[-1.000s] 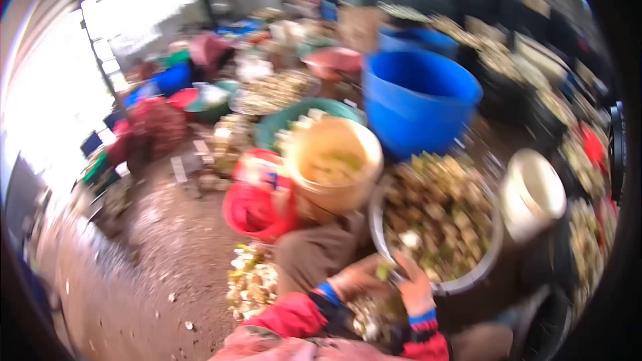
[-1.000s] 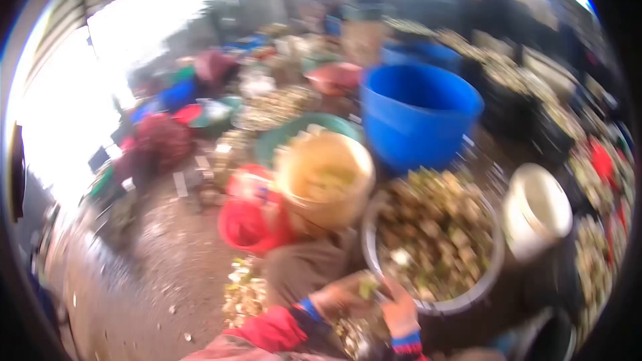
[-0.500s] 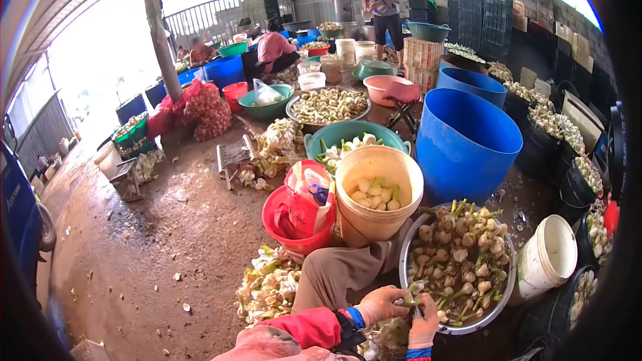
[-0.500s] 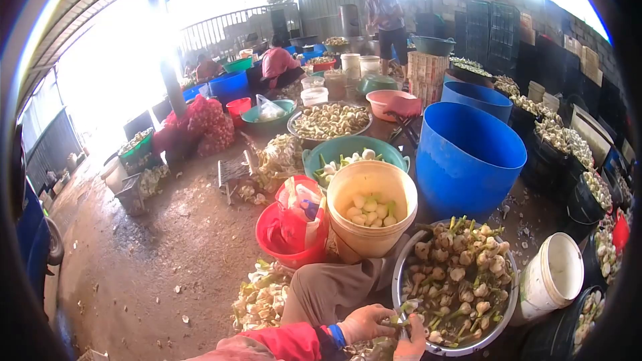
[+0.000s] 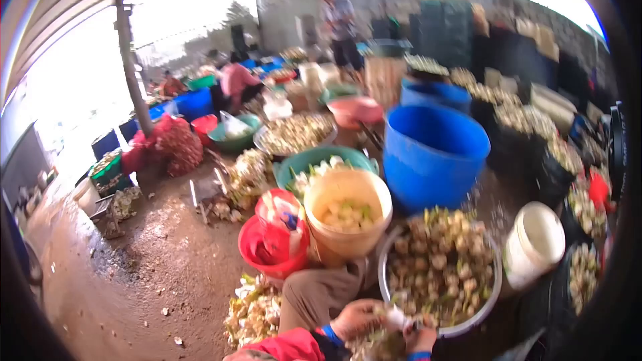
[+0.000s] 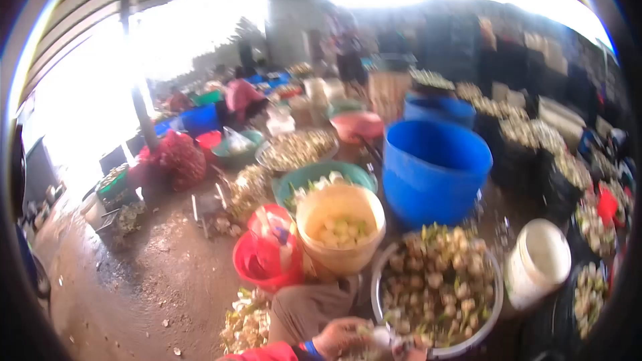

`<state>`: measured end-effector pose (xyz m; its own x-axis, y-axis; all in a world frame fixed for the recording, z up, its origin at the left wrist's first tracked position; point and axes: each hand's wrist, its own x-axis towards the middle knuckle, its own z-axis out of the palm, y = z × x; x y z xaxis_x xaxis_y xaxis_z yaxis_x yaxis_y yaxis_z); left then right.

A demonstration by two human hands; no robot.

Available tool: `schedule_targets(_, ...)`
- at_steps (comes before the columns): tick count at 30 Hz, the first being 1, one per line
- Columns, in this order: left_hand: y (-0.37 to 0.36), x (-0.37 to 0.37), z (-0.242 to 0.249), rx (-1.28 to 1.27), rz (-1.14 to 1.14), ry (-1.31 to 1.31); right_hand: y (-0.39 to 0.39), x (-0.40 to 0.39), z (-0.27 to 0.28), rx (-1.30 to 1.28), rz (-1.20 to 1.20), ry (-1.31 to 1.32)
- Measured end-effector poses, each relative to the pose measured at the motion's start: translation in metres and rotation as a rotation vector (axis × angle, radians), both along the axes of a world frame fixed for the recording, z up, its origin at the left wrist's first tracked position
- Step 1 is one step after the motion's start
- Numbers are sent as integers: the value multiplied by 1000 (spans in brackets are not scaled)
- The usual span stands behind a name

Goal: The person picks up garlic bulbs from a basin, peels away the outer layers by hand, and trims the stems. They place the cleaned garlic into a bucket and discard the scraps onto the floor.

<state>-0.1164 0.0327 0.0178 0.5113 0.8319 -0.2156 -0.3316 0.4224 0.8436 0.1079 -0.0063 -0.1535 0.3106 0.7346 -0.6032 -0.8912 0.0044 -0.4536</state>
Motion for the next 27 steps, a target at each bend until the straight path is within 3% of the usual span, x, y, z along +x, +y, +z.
schedule_targets(2, 8, -7, 10, 70, 55, -23, -20, 4, -1, 31, 86, -83)
schedule_targets(3, 11, -11, 19, -13, 44, -41, -30, -16, 36, -69, 49, -309)
schedule_targets(4, 13, -13, 22, -58, 44, -73, -42, -14, 23, -116, 247, -442)
schedule_targets(5, 15, -12, 27, -64, 71, -185, -50, -10, 6, -73, 584, -1084)
schedule_targets(7, 24, -23, 12, -145, 39, -343, -50, -22, 37, -162, 1063, -1411)
schedule_targets(9, 30, -23, 7, -108, 14, -446, -47, -35, 53, -79, 979, -1565)
schedule_targets(14, 35, -19, -6, -221, -67, -666, -42, -40, 71, -158, 804, -1178)
schedule_targets(16, 30, -20, -11, -397, 4, -757, -42, -39, 62, -148, 805, -1195)
schedule_targets(20, 27, -9, -21, -389, -38, -705, -52, -36, 58, -128, 935, -1276)
schedule_targets(23, 33, 4, -41, -356, -39, -497, -61, -34, 66, -168, 955, -1265)
schedule_targets(27, 36, 44, -26, -407, -191, 95, -72, -25, 53, -253, 899, -1154)
